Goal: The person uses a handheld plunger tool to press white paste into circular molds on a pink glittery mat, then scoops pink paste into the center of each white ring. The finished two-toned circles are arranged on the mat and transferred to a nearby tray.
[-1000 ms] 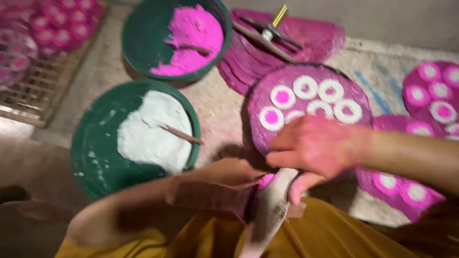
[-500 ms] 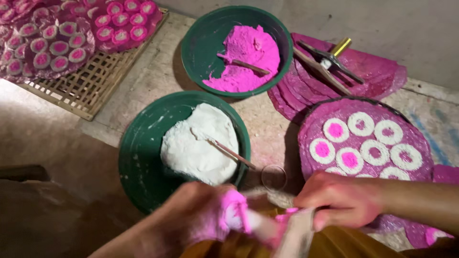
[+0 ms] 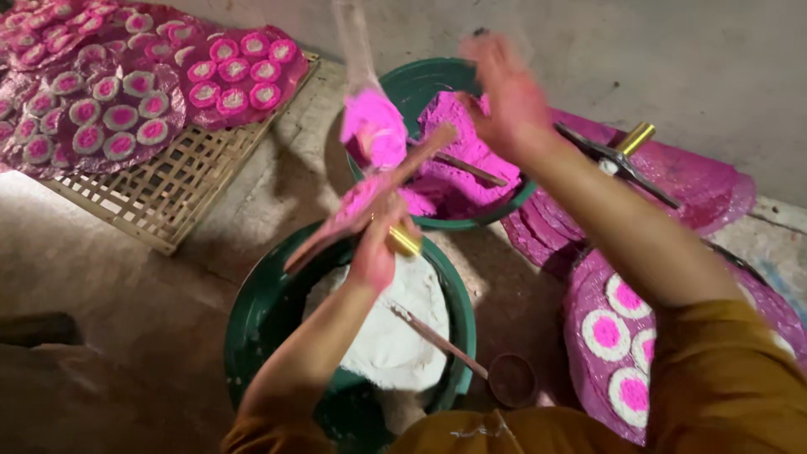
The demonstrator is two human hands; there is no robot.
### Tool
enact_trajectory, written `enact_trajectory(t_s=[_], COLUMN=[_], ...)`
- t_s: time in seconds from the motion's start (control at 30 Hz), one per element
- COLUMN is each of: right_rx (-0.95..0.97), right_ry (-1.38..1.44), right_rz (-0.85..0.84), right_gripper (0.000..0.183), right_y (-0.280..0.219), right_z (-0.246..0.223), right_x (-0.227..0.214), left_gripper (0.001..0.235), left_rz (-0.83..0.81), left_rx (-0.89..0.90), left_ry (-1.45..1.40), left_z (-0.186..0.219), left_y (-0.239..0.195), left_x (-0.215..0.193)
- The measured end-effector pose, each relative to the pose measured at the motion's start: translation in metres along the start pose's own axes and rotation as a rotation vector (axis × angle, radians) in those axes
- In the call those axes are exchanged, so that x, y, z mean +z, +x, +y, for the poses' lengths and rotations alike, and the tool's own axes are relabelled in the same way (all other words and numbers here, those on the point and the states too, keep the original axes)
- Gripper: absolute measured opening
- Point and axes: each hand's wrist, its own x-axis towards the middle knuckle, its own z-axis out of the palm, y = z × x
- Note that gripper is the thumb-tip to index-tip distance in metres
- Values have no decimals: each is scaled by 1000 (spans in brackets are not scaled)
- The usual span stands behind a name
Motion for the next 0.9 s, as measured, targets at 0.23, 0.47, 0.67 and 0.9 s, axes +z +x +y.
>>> enact_trajectory(t_s=[0.23,0.47,0.67,0.9], right_rx=[280,207,302,210], right_ry=[-333,-451,-481,-423], right_rz=[-497,-590,-425,-472], right_gripper=[21,24,23,22], right_y=[-54,-45,-2,-25], right_z=[95,104,114,140], right_x=[204,198,152,200], left_gripper=[16,9,6,40], left_rz=[353,345,297,371], left_rx=[505,546,563,744], left_ry=[537,388,477,669], left_z=[-51,-61,-57,-48], left_y=[125,125,120,119], left_x=[-73,-71,-63,-54])
